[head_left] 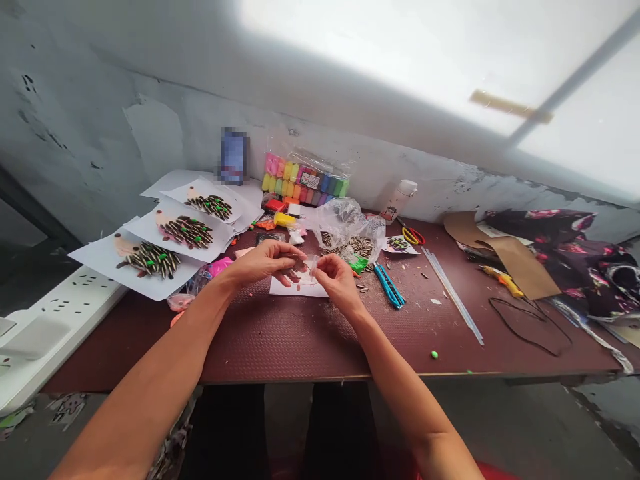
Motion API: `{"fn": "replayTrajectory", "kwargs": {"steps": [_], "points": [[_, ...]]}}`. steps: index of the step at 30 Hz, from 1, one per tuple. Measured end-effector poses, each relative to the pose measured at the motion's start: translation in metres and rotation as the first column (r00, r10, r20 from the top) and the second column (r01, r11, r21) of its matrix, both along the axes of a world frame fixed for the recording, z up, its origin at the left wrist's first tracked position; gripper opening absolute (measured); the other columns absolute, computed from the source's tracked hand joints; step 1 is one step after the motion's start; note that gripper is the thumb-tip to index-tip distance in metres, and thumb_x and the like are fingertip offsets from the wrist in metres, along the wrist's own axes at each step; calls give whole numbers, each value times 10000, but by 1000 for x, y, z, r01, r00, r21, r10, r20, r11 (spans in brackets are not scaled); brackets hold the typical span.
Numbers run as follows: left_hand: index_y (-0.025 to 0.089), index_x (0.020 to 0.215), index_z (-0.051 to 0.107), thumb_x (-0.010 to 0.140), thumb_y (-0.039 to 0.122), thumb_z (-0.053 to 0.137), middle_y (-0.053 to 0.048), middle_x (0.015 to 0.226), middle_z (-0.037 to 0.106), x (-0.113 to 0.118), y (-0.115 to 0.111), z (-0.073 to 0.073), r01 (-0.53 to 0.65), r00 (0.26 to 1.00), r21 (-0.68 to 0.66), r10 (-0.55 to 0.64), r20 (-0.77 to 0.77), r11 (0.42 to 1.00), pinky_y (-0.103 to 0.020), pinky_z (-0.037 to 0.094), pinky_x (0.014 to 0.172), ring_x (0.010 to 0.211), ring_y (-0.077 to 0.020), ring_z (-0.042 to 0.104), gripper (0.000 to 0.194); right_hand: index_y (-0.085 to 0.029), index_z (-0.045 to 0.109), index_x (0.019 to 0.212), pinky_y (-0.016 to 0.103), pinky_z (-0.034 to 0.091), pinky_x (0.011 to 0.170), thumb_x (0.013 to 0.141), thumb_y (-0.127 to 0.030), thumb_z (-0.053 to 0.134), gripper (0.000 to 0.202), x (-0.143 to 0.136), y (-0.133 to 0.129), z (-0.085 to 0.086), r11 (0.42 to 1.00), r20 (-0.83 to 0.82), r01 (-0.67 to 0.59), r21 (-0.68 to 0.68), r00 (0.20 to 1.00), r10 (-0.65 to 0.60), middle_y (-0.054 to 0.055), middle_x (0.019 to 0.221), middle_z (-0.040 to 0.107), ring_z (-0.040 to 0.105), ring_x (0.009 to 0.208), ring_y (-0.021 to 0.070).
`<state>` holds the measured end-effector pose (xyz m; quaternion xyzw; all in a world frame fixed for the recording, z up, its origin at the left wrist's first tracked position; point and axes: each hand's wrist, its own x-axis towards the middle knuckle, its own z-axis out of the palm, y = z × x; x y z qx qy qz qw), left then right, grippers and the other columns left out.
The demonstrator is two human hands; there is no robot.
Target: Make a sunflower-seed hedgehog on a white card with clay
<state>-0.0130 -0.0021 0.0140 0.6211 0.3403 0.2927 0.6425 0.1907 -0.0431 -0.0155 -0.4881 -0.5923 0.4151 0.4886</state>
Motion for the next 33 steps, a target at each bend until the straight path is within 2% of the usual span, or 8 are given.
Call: {"fn": "replayTrajectory", "kwargs": {"steps": [3, 8, 11, 15, 19, 23, 28, 33], "points": [[110, 1109, 707, 788, 337, 791, -120, 990, 766, -1, 1, -1, 5, 1000, -29, -5, 19, 1000, -315, 641, 677, 776, -208, 753, 401, -213, 605, 816, 252, 424, 632, 770, -302, 681, 126, 1, -2, 1, 988, 84, 56, 142, 994, -69, -16, 780, 602, 499, 665, 122], [111, 1182, 676, 811, 313, 772, -120, 1010, 768, 1, -1, -1, 34, 999, -49, -32, 41, 998, -317, 637, 711, 770, -205, 762, 433, -216, 717, 837, 279, 483, 728, 807, -281, 718, 71, 2, -3, 1, 959, 142, 28, 281, 987, -70, 48, 1005, 673, 592, 824, 150], [109, 1128, 688, 792, 329, 796, -105, 990, 764, 4, -1, -2, 28, 999, -33, -26, 44, 999, -310, 638, 711, 762, -193, 755, 415, -217, 745, 844, 280, 488, 717, 826, -271, 722, 61, 4, -1, -3, 957, 144, 37, 287, 986, -81, 49, 980, 698, 602, 799, 148], [116, 1051, 694, 780, 391, 813, -86, 943, 758, 4, 2, -6, 6, 999, -22, -5, 48, 1000, -295, 638, 679, 746, -183, 748, 404, -227, 785, 856, 288, 492, 712, 853, -291, 722, 90, 6, 2, -8, 966, 144, -3, 258, 989, -35, 44, 907, 727, 625, 789, 159], [119, 1063, 669, 797, 408, 795, -90, 929, 758, 3, 2, -5, 27, 998, -47, -25, 56, 999, -300, 633, 655, 744, -205, 761, 412, -264, 800, 1009, 299, 510, 759, 876, -289, 711, 162, 5, 2, -9, 958, 123, -51, 281, 992, 17, 48, 1018, 744, 653, 860, 170], [120, 1095, 640, 822, 372, 767, -85, 895, 757, 4, 0, -4, 69, 997, -54, -66, 50, 996, -300, 625, 660, 772, -222, 767, 393, -279, 800, 1055, 289, 509, 726, 881, -309, 724, 191, 2, -1, -8, 961, 178, -74, 267, 984, 26, 47, 1023, 739, 635, 781, 146], [117, 1084, 628, 811, 380, 775, -47, 777, 728, 7, 1, -9, 72, 996, -46, -70, 56, 996, -306, 623, 659, 735, -206, 752, 407, -285, 804, 1034, 285, 534, 727, 897, -328, 712, 171, -1, -4, -9, 949, 215, -71, 306, 977, 3, 43, 991, 722, 635, 796, 147], [123, 1059, 642, 750, 321, 822, -58, 864, 737, 10, 1, -10, 92, 991, -13, -91, 100, 996, -290, 615, 668, 747, -176, 730, 409, -257, 803, 942, 293, 549, 748, 890, -270, 717, 101, -2, -4, -8, 920, 270, -51, 389, 961, -61, 45, 938, 713, 656, 852, 164]]}}
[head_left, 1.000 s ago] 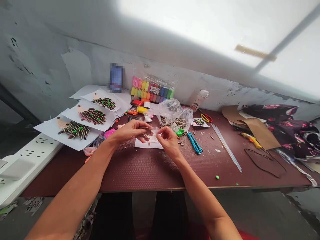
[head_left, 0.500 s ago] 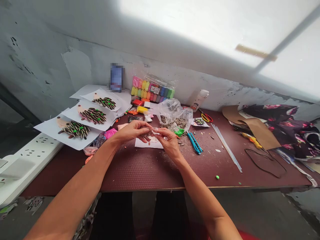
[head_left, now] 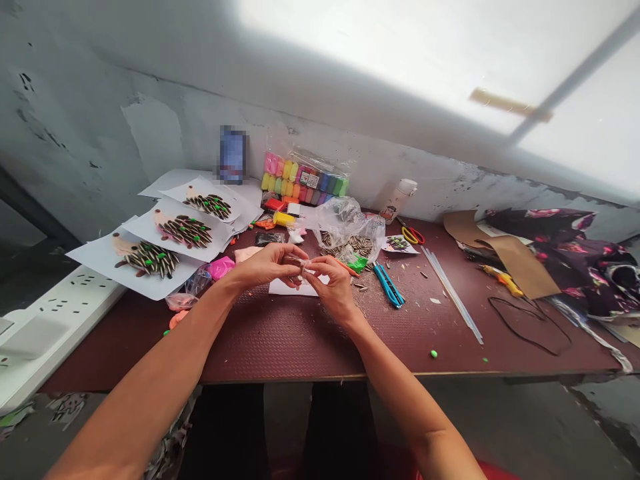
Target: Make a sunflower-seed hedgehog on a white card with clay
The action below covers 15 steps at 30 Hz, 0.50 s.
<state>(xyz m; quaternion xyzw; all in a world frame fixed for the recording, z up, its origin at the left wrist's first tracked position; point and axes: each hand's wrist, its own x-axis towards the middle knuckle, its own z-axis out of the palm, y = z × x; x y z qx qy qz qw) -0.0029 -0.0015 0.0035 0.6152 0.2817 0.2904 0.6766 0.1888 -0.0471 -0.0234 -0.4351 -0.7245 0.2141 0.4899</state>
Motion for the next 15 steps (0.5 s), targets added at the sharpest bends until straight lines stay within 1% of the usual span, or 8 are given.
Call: {"fn": "replayTrajectory", "kwargs": {"steps": [2, 5, 8, 11, 15], "points": [[122, 1052, 641, 738, 293, 817, -36, 824, 724, 1, 0, 0, -21, 1000, 8, 21, -8, 1000, -274, 606, 643, 688, -152, 713, 398, -254, 798, 925, 295, 555, 754, 894, -271, 713, 92, -1, -1, 0, 1000, 5, 12, 20, 1000, -12, 45, 939, 713, 663, 868, 167], [131, 1057, 637, 753, 293, 783, -12, 791, 708, 1, -1, 1, -60, 997, 28, 62, -45, 998, -257, 588, 596, 617, -132, 692, 375, -259, 793, 980, 291, 564, 747, 922, -286, 676, 133, -3, -2, 0, 1000, 12, 19, 22, 1000, -19, 52, 979, 712, 663, 879, 163], [138, 1065, 626, 779, 320, 750, -26, 796, 719, 1, -3, 4, -74, 993, 37, 77, -89, 997, -244, 564, 552, 638, -160, 713, 361, -264, 790, 1036, 292, 568, 748, 945, -285, 638, 178, -5, -3, -2, 999, 42, 34, 28, 999, -35, 58, 1003, 707, 650, 874, 157], [137, 1041, 617, 794, 321, 730, -38, 778, 724, 1, -4, 7, -63, 991, 40, 67, -115, 997, -235, 552, 538, 665, -179, 731, 328, -265, 787, 1048, 290, 570, 734, 946, -276, 633, 185, -6, -3, -3, 998, 33, 47, 32, 998, -48, 60, 1008, 693, 641, 865, 154], [147, 915, 602, 772, 300, 740, -22, 718, 698, 3, -4, 6, -60, 992, 26, 62, -107, 998, -231, 557, 528, 652, -184, 735, 251, -288, 778, 1075, 288, 576, 725, 927, -280, 662, 188, -6, -4, -1, 999, 4, 35, 17, 999, -35, 55, 1041, 671, 641, 876, 154]]}}
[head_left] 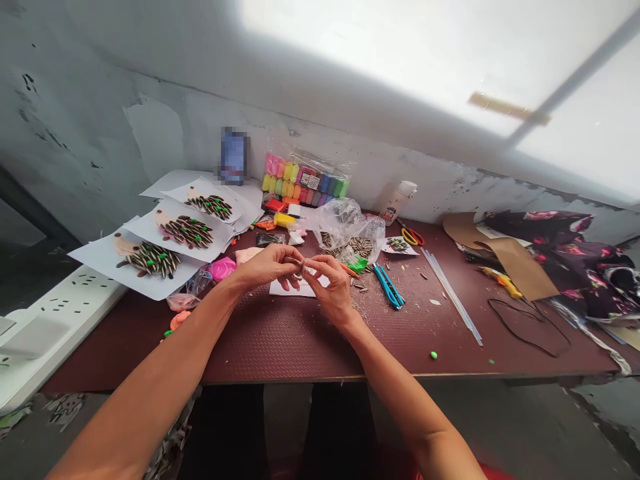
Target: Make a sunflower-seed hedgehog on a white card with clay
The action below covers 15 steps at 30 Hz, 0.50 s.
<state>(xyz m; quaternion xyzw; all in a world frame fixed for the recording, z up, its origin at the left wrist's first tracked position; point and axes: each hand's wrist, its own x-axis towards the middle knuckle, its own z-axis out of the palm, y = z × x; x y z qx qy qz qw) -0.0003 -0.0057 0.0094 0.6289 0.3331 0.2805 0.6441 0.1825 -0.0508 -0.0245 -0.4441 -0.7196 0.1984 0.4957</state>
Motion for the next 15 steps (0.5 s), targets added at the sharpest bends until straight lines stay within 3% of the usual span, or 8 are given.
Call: {"fn": "replayTrajectory", "kwargs": {"steps": [8, 15], "points": [[143, 823, 617, 755, 367, 782, -29, 746, 691, 0, 2, -6, -7, 1000, 19, 7, 18, 1000, -256, 584, 563, 657, -181, 728, 286, -277, 776, 1050, 280, 549, 679, 917, -297, 684, 163, 1, 0, -1, 998, 63, 44, 51, 997, -47, 53, 1007, 674, 640, 817, 153], [125, 807, 662, 752, 420, 809, -56, 747, 717, 0, 1, -3, 13, 1000, -7, -13, -5, 1000, -240, 584, 571, 697, -191, 736, 334, -265, 786, 947, 346, 527, 817, 939, -259, 653, 134, 5, 1, -2, 992, 176, 62, 114, 981, -82, 61, 950, 731, 671, 880, 195]]}}
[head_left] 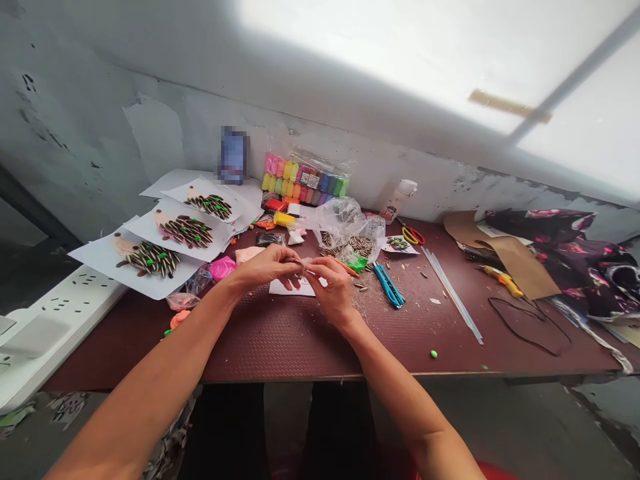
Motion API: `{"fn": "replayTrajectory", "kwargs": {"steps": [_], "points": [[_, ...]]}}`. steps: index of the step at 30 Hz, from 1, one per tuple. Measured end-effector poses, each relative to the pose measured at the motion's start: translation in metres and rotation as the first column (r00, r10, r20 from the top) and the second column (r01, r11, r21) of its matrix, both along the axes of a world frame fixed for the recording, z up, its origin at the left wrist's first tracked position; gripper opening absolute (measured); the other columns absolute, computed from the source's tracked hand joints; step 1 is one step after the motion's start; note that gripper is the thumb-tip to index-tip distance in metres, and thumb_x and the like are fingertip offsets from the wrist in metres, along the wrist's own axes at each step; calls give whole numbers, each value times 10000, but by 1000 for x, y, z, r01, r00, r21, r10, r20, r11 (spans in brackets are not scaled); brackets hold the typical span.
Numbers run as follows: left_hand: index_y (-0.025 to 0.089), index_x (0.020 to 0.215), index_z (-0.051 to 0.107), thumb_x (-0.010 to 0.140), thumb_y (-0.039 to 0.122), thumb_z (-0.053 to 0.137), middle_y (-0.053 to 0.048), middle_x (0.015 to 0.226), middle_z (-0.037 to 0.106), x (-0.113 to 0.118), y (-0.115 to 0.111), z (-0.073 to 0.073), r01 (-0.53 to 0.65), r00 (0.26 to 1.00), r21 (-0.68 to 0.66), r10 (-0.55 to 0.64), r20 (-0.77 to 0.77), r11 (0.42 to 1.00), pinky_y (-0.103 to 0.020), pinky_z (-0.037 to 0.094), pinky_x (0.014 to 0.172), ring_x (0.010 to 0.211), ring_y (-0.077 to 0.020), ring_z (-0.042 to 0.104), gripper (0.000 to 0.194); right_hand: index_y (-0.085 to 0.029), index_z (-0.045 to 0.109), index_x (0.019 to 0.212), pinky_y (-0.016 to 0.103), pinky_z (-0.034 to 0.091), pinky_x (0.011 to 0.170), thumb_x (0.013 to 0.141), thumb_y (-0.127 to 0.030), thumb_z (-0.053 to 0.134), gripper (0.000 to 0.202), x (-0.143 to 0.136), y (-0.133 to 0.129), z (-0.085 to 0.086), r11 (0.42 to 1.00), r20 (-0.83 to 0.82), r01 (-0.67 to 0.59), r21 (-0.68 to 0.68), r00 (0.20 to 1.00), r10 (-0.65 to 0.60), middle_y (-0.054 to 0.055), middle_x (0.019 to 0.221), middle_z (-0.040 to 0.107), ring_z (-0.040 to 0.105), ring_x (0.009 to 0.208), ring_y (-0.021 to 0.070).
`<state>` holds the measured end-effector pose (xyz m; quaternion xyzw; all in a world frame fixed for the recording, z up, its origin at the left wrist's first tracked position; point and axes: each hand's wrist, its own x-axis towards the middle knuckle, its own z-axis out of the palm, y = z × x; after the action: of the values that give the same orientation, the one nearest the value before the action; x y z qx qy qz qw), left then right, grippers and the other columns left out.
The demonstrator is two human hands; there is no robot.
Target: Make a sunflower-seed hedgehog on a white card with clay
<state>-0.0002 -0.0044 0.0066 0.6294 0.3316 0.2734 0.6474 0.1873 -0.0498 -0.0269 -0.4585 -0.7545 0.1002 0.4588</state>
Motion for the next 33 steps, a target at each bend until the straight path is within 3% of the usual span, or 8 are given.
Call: {"fn": "replayTrajectory", "kwargs": {"steps": [11, 16, 19, 24, 27, 30, 33], "points": [[127, 816, 704, 735, 406, 830, -63, 710, 724, -2, 1, -1, 6, 1000, -26, -6, 10, 1000, -252, 592, 575, 650, -178, 714, 316, -265, 750, 870, 371, 512, 910, 954, -275, 598, 174, 1, -1, 3, 999, 121, 32, 43, 992, -37, 60, 958, 756, 692, 897, 202], [127, 810, 710, 727, 412, 828, -53, 705, 717, -1, 1, -3, 28, 1000, -5, -28, 1, 1000, -247, 593, 585, 617, -155, 692, 319, -245, 722, 822, 362, 505, 891, 899, -246, 631, 120, -2, -2, 5, 996, 171, 73, 55, 982, -81, 57, 894, 735, 658, 786, 183], [126, 812, 692, 721, 374, 823, -47, 704, 712, -2, 0, 0, 3, 1000, -21, -3, -17, 1000, -232, 577, 547, 581, -142, 677, 295, -238, 718, 829, 357, 520, 838, 881, -206, 617, 118, -1, -4, 8, 999, 75, 42, 26, 996, -44, 54, 886, 729, 640, 738, 171], [148, 1085, 681, 749, 277, 755, -50, 888, 729, -8, 0, 9, -99, 995, 11, 99, 13, 995, -238, 569, 559, 630, -130, 685, 368, -231, 742, 920, 361, 533, 820, 901, -259, 615, 131, 3, -4, 15, 1000, -241, 21, -22, 970, -25, 91, 1071, 724, 665, 975, 214], [166, 1142, 680, 731, 258, 725, -55, 960, 725, -10, 1, 12, -134, 991, 61, 133, 20, 989, -228, 552, 560, 703, -142, 692, 423, -230, 741, 1016, 335, 525, 786, 895, -257, 607, 183, 4, -2, 16, 998, -283, 17, -61, 958, -33, 83, 1069, 728, 661, 968, 205], [160, 1110, 697, 722, 322, 733, -64, 969, 726, -10, 2, 12, -175, 984, 65, 172, 53, 982, -224, 530, 534, 711, -153, 681, 422, -226, 736, 980, 310, 514, 770, 900, -250, 579, 178, 6, 0, 15, 996, -285, 24, -89, 957, -49, 72, 1040, 727, 654, 929, 188], [140, 1068, 708, 772, 486, 717, -82, 925, 739, -10, 6, 9, -235, 968, 19, 232, 97, 972, -222, 491, 497, 650, -145, 658, 455, -210, 731, 906, 299, 498, 731, 891, -272, 586, 158, 8, 2, 12, 988, -284, 30, -150, 956, -73, 56, 922, 725, 628, 791, 166]]}}
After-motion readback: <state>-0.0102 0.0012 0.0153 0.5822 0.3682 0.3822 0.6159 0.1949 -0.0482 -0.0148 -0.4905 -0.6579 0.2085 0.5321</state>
